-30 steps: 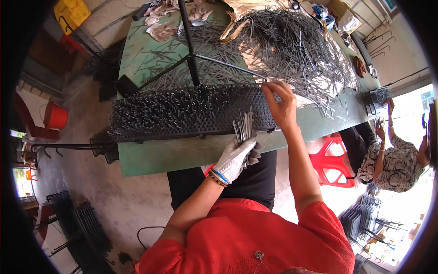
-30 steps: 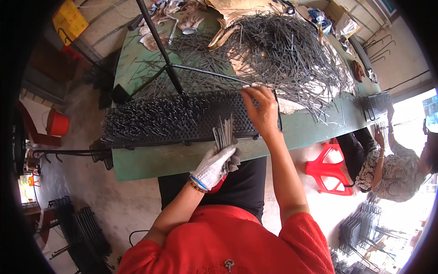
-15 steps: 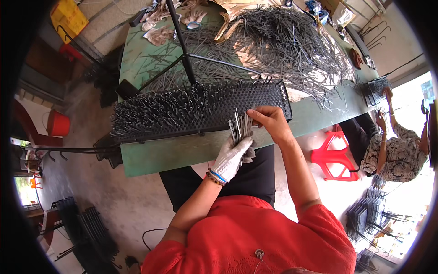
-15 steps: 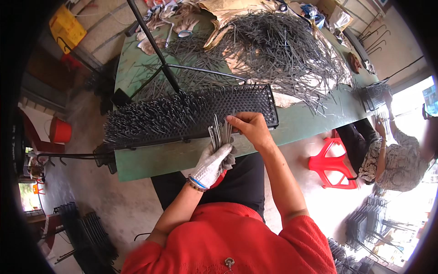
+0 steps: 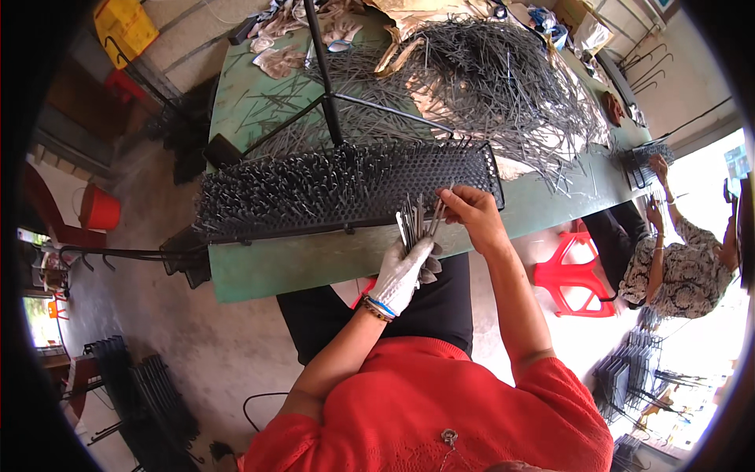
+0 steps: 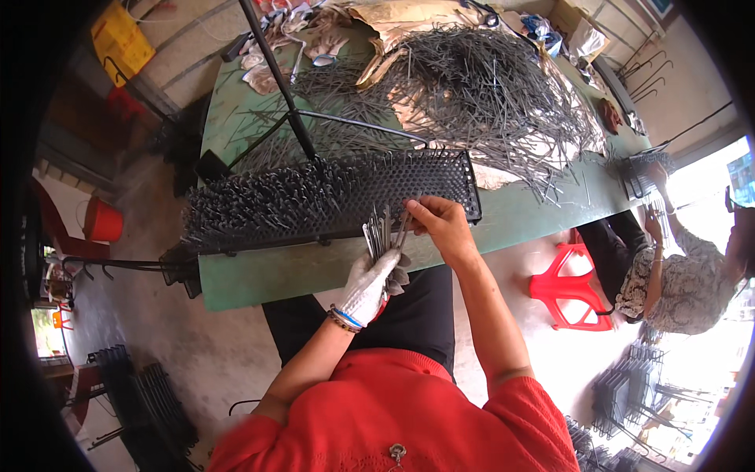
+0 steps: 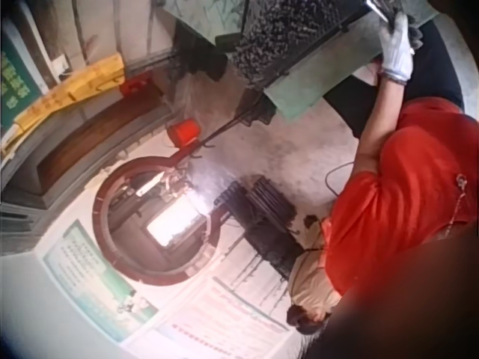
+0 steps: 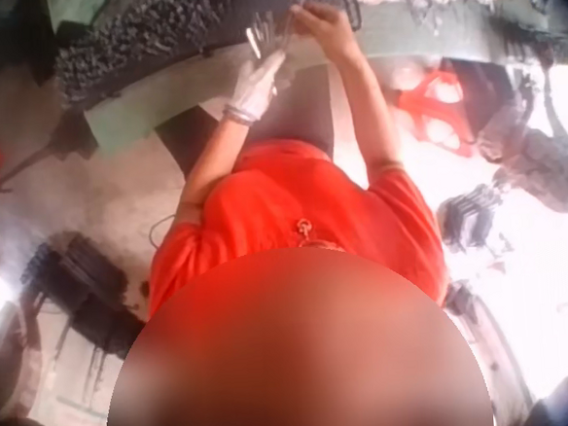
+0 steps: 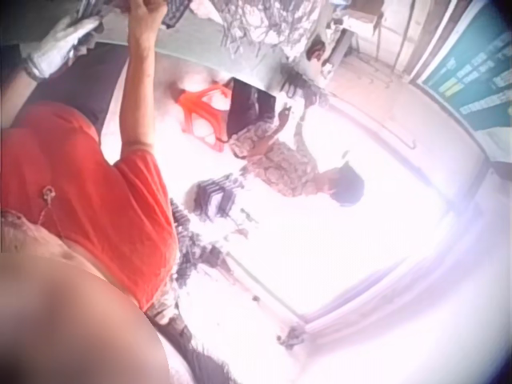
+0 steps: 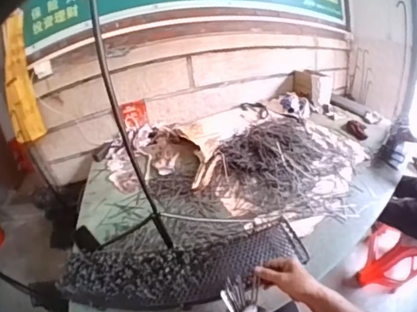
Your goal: Inserting and organizing metal wires into a perforated mesh frame.
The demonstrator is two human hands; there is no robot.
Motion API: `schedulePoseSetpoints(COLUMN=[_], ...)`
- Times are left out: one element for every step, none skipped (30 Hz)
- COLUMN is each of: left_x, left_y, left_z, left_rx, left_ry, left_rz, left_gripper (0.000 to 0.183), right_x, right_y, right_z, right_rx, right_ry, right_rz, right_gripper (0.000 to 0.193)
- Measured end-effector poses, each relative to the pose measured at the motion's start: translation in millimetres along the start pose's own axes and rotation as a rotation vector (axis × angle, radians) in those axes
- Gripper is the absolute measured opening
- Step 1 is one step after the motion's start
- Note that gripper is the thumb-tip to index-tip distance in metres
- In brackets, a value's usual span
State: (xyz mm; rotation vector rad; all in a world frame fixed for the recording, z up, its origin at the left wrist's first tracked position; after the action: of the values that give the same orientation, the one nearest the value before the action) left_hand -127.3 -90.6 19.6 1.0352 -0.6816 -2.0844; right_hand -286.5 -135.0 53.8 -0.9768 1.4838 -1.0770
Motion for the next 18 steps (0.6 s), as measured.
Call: schedulePoseSetpoints(left_x=[0,0,-1,-1,-1,-1,-2,-2,-2,-2,-2,-3,-4,-5,-4,-3,-2,-2], left_y=[-2,-3,-3,-2,-2,-2,-3,-3,-4,-4,-4,-3,-2,-1,-2,-6,-9,-9], left_z=[-1,-1,-2,-2,-3,-3,-5,-6,-8,-9,-11,-11,-10,-9,-9,-10,-10,-10], left_rx=[0.004,0.009,0.006,0.0,-0.005,-0.006,-0.008,-0.009,-0.009,-0.02,-0.031,-0.03,-0.06,-0.089,-0.087,-0.097,-0.106,-0.104], left_ry=[-0.018,-0.037,-0.036,-0.041,-0.047,-0.045,-0.028,-0.009,-0.007,0.002,0.012,0.016,0.025,0.035,0.036,0.045,0.052,0.053], left_rz=[-0.017,-0.033,-0.031,-0.023,-0.016,-0.013,-0.016,-0.018,-0.017,-0.004,0.008,0.009,0.0,-0.01,-0.01,-0.043,-0.076,-0.076], left_gripper=[0.026,0.027,0.027,0.027,0.027,0.027,0.027,0.027,0.027,0.027,0.027,0.027,0.025,0.024,0.024,0.023,0.022,0.022], right_x=[0,0,0,0,0,0,0,1,2,1,3,7,10,16,19,23,31,40], right_y=[0,-1,-2,-3,-4,-5,-6,-8,-10,-19,-23,-34,-45,-49,-59,-68,-68,-68], right_z=[1,0,0,1,0,0,-1,-5,-6,-9,-10,-17,-23,-23,-24,-25,-23,-22], right_rx=[-0.003,-0.019,-0.034,-0.035,-0.05,-0.064,-0.064,-0.067,-0.07,-0.069,-0.067,-0.056,-0.045,-0.043,-0.039,-0.035,-0.033,-0.066], right_ry=[-0.003,-0.005,-0.006,-0.01,0.005,0.02,0.019,0.043,0.067,0.12,0.117,0.175,0.237,0.237,0.292,0.346,0.346,0.357], right_rz=[0.0,-0.007,-0.014,-0.015,-0.021,-0.028,-0.029,-0.047,-0.065,-0.116,-0.116,-0.23,-0.344,-0.344,-0.438,-0.534,-0.533,-0.556], right_gripper=[0.022,0.023,0.024,0.024,0.024,0.023,0.023,0.023,0.023,0.023,0.023,0.022,0.022,0.022,0.023,0.026,0.026,0.028])
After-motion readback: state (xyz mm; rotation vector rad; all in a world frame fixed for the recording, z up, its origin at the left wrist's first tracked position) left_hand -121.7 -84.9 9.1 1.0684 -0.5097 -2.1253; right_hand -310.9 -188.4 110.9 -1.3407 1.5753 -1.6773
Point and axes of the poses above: each hand's wrist, its own x-axis towards the middle knuckle, its own z-axis out of the palm, y = z × x, the point moved 6 cm from there along x, towards the middle knuckle, and after that the axes turned 8 degrees about -x, right-handed, at the moved point
